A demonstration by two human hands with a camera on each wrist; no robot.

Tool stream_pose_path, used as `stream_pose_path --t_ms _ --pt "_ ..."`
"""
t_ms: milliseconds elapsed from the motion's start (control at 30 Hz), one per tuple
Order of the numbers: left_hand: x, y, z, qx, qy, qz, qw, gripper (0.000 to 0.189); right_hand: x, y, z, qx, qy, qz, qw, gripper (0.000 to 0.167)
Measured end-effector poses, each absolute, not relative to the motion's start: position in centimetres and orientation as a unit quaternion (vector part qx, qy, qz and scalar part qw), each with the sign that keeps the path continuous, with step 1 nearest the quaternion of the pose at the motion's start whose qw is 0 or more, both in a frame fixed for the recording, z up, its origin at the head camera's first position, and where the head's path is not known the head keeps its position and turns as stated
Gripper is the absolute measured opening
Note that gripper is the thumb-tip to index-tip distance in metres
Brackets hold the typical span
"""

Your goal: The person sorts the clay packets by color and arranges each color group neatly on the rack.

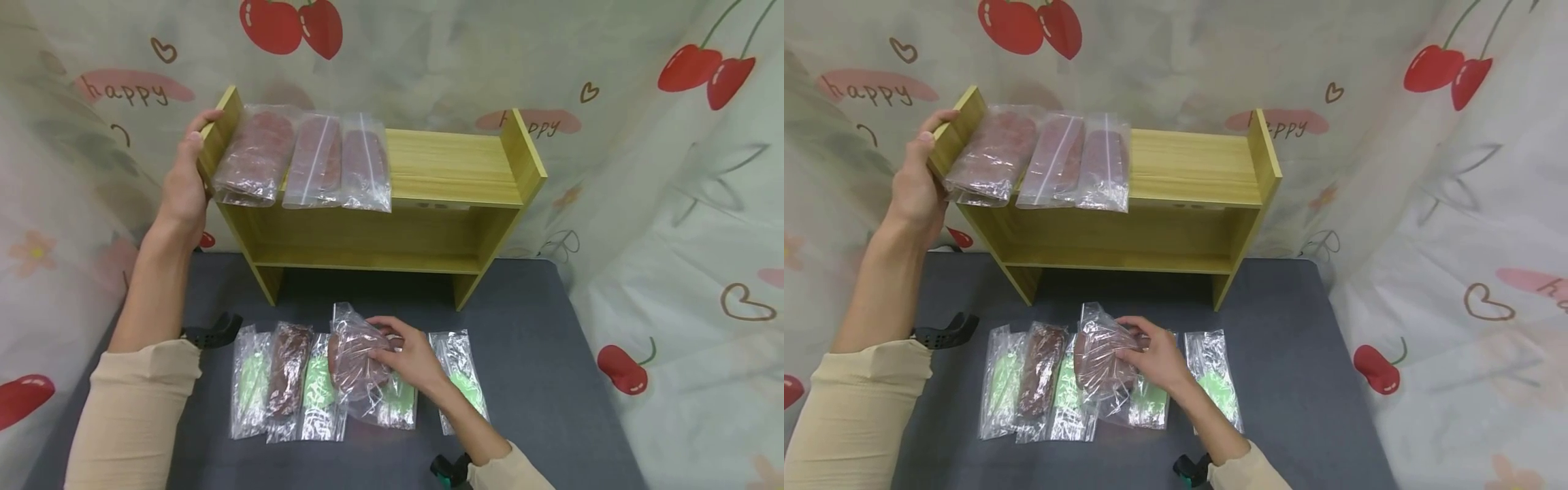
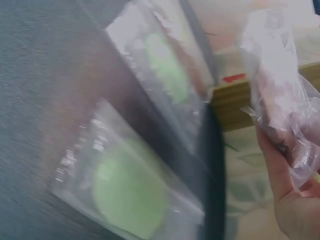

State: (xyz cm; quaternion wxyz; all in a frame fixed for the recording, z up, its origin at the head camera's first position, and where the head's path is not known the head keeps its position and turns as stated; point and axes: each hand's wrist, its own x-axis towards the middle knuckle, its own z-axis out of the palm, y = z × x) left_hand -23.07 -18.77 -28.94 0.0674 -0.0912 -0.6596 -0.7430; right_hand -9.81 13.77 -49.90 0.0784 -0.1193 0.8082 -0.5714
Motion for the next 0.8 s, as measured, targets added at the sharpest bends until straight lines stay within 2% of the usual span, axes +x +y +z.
stream_pose_path --t_ms 233,800 --pt "-23.1 -18.8 -29.0 -0.092 -0.656 -0.746 0.066 0.044 -10.2 15.5 -46.3 -0.095 0.775 -0.617 0.099 0.048" --pt "-23.1 -18.9 -29.0 -0.091 -0.659 -0.744 0.066 0.043 -11.0 18.9 -39.9 -0.126 0.784 -0.596 0.120 0.068"
